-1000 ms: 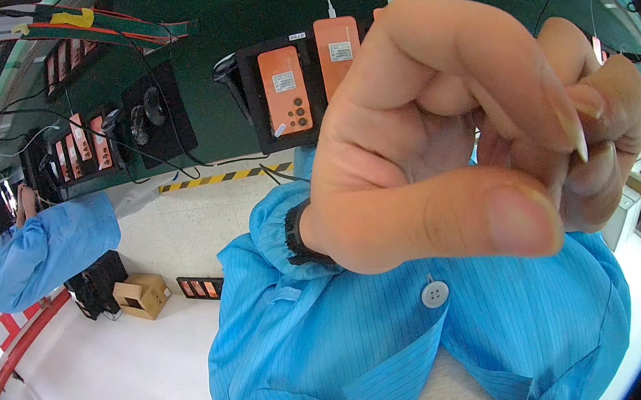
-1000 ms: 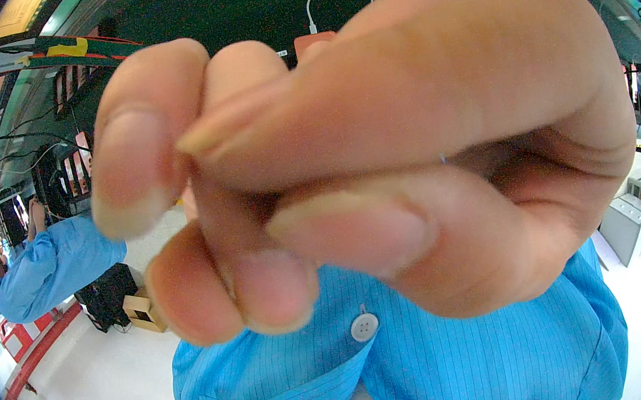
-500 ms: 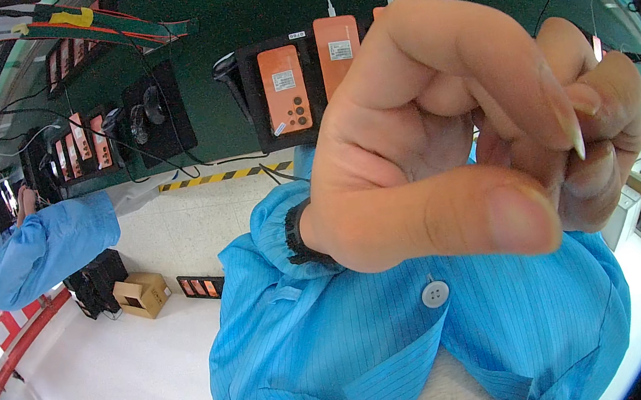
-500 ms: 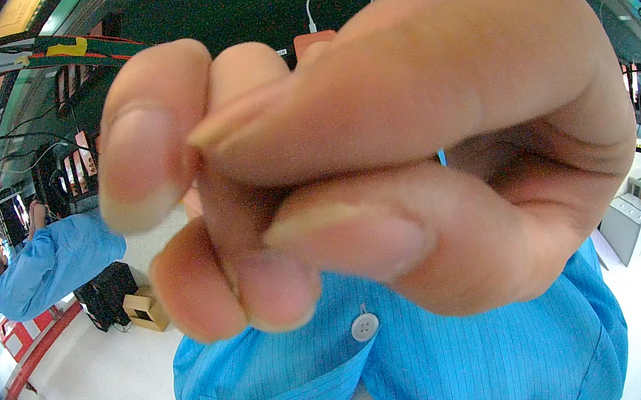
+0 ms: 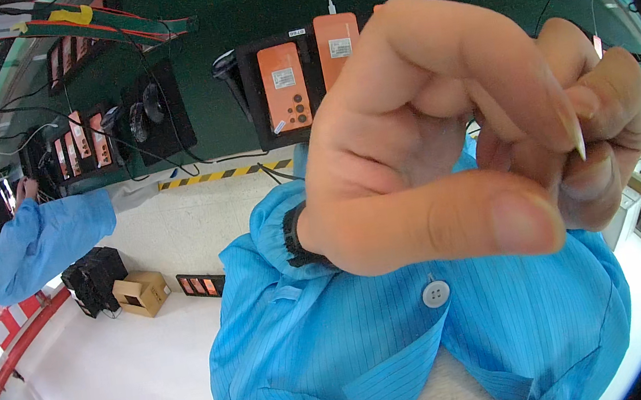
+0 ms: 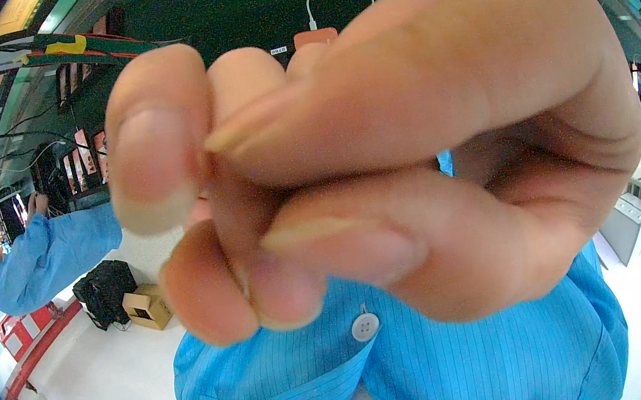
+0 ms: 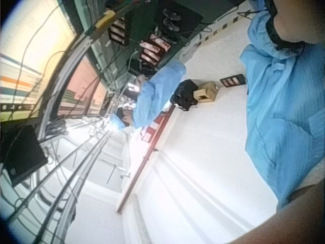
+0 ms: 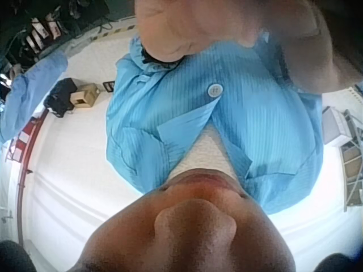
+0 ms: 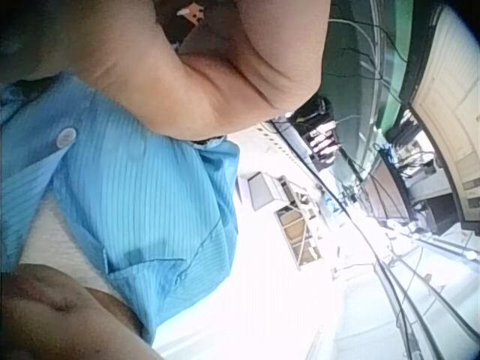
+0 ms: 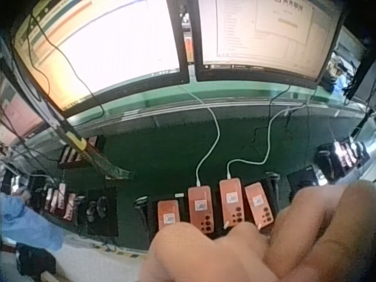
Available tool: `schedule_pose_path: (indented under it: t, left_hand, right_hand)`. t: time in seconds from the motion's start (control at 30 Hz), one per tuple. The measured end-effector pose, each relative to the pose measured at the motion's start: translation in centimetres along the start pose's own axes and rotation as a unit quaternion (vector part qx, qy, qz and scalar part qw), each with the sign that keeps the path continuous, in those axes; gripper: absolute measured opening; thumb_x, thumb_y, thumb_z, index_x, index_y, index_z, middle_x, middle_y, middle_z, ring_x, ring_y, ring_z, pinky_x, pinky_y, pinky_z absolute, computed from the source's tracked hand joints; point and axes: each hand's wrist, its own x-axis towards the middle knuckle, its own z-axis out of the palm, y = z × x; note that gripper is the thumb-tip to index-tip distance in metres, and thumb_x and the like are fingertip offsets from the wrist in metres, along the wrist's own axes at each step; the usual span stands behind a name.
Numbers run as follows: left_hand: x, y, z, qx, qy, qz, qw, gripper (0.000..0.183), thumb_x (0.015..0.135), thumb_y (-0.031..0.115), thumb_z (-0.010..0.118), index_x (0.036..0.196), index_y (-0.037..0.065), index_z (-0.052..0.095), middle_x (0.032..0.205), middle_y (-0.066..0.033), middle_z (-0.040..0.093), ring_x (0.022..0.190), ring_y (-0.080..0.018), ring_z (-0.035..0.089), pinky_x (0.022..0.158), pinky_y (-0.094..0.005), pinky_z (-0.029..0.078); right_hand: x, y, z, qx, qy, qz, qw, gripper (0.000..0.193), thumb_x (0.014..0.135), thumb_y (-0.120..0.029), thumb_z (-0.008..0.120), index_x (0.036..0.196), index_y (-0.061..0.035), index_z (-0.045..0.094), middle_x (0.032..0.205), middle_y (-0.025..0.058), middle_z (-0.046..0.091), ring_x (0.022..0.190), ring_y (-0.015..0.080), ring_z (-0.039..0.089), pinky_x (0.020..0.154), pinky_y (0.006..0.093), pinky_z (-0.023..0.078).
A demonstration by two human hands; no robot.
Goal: Testing and scanning barcodes on handheld electronic devices at a factory station.
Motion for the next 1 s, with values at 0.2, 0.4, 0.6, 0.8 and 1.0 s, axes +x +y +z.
schedule_pose_path:
  t: [0.2,0.4,0.6,0.8,1.0]
  left_hand:
    - [0.4,-0.8,-1.4,-0.008,-0.120,0.055,0.991,0.038,0.076,-0.010,0.066,0.108,-0.008,0.045,0.067,-0.0140,0.052,0.071,-0.0150,0.043,0.066,-0.0308,0.040]
    - [-0.2,-1.5,-0.6,-0.055,-0.084,0.066,0.993,0.039,0.074,-0.011,0.065,0.107,-0.008,0.044,0.063,-0.0139,0.049,0.073,-0.0169,0.038,0.064,-0.0333,0.036]
    - [1.2,-1.2,-1.7,-0.054,-0.081,0.066,0.993,0.042,0.073,-0.011,0.066,0.109,-0.007,0.045,0.064,-0.0135,0.052,0.071,-0.0160,0.042,0.066,-0.0333,0.037]
    - [0.8,1.6,-1.8,0.144,-0.036,0.006,0.989,0.036,0.080,-0.003,0.065,0.111,0.001,0.047,0.084,-0.0075,0.057,0.072,-0.0109,0.053,0.064,-0.0251,0.040]
    - [-1.4,2.2,-6.5,0.214,0.112,-0.065,0.968,0.025,0.088,0.008,0.061,0.110,0.006,0.049,0.087,-0.0020,0.055,0.082,-0.0116,0.053,0.073,-0.0282,0.045]
  right_hand:
    - [-0.1,-0.4,0.4,0.001,-0.008,0.012,1.000,0.027,0.087,-0.023,0.067,0.107,-0.0074,0.056,0.088,0.0104,0.056,0.067,0.0150,0.057,0.057,0.0266,0.050]
    - [-0.5,-1.1,0.6,0.006,-0.013,0.036,0.999,0.027,0.087,-0.023,0.067,0.107,-0.0075,0.056,0.088,0.0103,0.056,0.066,0.0150,0.057,0.055,0.0263,0.050]
    - [0.9,0.0,-0.6,0.016,-0.028,0.040,0.999,0.027,0.087,-0.022,0.068,0.106,-0.0067,0.057,0.087,0.0110,0.057,0.061,0.0148,0.056,0.051,0.0260,0.049]
    - [3.5,0.0,-0.4,-0.072,-0.035,-0.056,0.995,0.018,0.080,-0.010,0.071,0.089,0.0026,0.063,0.079,0.0165,0.063,0.060,0.0151,0.056,0.054,0.0239,0.045]
    - [0.1,3.3,-0.8,-0.056,0.066,0.220,0.972,0.015,0.084,-0.008,0.069,0.096,-0.0005,0.066,0.089,0.0053,0.068,0.078,0.0095,0.063,0.066,0.0238,0.051]
